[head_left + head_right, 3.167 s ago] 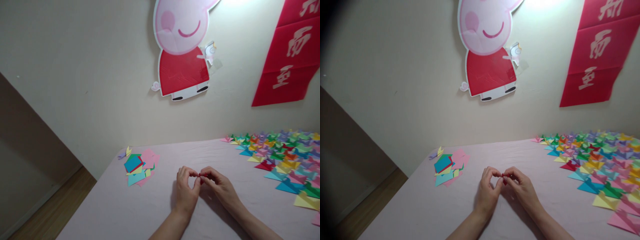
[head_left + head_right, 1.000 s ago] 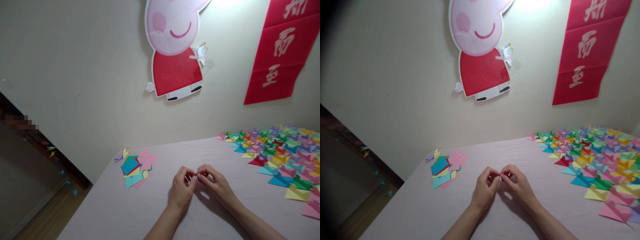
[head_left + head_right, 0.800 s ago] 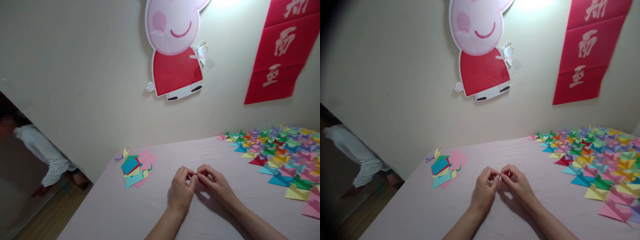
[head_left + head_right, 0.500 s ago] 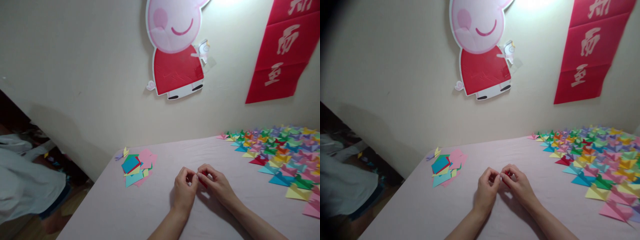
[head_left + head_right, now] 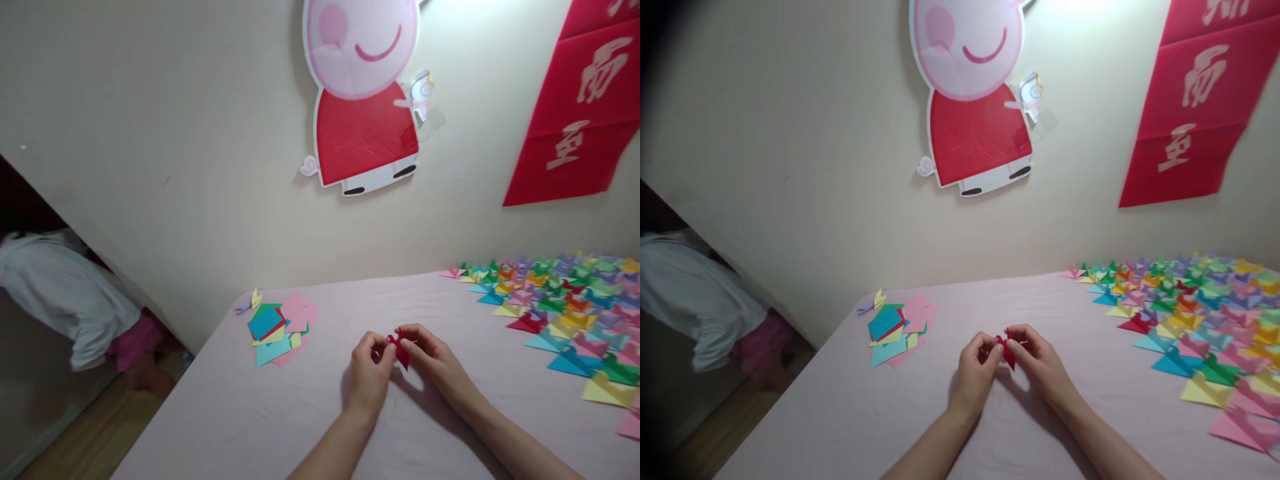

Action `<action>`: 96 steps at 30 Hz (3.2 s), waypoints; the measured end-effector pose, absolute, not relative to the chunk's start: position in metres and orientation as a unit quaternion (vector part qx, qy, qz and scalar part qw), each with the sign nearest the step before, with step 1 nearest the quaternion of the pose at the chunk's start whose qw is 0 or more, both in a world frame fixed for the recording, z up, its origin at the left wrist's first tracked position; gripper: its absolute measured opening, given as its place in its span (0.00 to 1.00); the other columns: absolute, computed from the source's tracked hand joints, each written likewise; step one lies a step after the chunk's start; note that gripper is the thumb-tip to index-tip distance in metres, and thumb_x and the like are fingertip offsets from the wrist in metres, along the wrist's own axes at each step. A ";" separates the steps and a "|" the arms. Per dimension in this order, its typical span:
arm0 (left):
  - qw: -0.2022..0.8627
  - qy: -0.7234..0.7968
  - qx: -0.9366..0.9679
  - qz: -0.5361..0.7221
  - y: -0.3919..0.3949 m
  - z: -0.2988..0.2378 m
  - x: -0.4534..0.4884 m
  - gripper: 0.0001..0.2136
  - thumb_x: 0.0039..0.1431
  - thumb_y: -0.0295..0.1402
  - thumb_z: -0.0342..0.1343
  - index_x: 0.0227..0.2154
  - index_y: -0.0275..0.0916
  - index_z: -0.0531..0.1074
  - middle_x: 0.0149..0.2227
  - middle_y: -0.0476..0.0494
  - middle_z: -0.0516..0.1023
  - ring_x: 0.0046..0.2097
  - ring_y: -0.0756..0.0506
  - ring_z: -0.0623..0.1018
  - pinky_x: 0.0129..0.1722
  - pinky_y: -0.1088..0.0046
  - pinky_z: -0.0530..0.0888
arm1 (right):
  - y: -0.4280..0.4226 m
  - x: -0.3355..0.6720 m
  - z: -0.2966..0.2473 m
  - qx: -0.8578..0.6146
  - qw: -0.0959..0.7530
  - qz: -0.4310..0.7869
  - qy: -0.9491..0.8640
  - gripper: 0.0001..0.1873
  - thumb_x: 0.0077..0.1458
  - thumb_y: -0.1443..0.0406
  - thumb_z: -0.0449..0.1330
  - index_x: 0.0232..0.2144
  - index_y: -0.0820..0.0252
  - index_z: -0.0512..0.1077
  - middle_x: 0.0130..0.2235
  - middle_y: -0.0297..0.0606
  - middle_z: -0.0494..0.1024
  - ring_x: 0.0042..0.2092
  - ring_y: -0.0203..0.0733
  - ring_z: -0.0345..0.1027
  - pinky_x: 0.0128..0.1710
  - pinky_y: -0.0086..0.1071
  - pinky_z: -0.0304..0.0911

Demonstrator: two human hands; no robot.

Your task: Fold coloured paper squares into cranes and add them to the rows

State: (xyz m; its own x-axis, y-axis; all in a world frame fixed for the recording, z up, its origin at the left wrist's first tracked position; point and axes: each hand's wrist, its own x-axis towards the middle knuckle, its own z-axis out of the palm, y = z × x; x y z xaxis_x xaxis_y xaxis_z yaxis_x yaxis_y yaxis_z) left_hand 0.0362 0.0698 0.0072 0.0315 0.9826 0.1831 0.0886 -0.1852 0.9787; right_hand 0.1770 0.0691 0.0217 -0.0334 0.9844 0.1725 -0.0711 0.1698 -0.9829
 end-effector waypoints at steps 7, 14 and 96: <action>0.470 0.454 0.554 0.516 0.072 0.009 0.033 0.09 0.56 0.39 0.56 0.28 0.38 0.70 0.27 0.50 0.71 0.30 0.49 0.67 0.31 0.74 0.64 | 0.075 0.181 0.007 -0.418 0.577 0.478 -0.514 0.22 0.46 0.51 0.69 0.38 0.55 0.71 0.27 0.30 0.74 0.29 0.38 0.67 0.30 0.30 0.64; 0.507 0.442 0.525 0.522 0.078 0.010 0.030 0.13 0.53 0.43 0.58 0.23 0.38 0.69 0.23 0.51 0.68 0.28 0.50 0.64 0.31 0.74 0.62 | 0.073 0.181 0.009 -0.423 0.562 0.415 -0.578 0.11 0.54 0.56 0.62 0.35 0.54 0.71 0.32 0.34 0.76 0.35 0.42 0.70 0.36 0.34 0.66; 0.466 0.471 0.583 0.470 0.070 0.017 0.035 0.12 0.54 0.42 0.58 0.22 0.39 0.72 0.22 0.51 0.69 0.26 0.49 0.65 0.28 0.74 0.61 | 0.073 0.177 0.012 -0.468 0.549 0.417 -0.553 0.20 0.48 0.48 0.65 0.25 0.57 0.69 0.24 0.31 0.72 0.27 0.37 0.64 0.27 0.30 0.62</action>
State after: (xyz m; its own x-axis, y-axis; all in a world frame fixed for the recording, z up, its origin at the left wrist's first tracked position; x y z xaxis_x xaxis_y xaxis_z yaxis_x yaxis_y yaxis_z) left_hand 0.0352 0.0698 0.0171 0.1155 0.9873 0.1093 0.1105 -0.1221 0.9863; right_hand 0.1771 0.0727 0.0124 0.0416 0.9754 0.2166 0.0594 0.2140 -0.9750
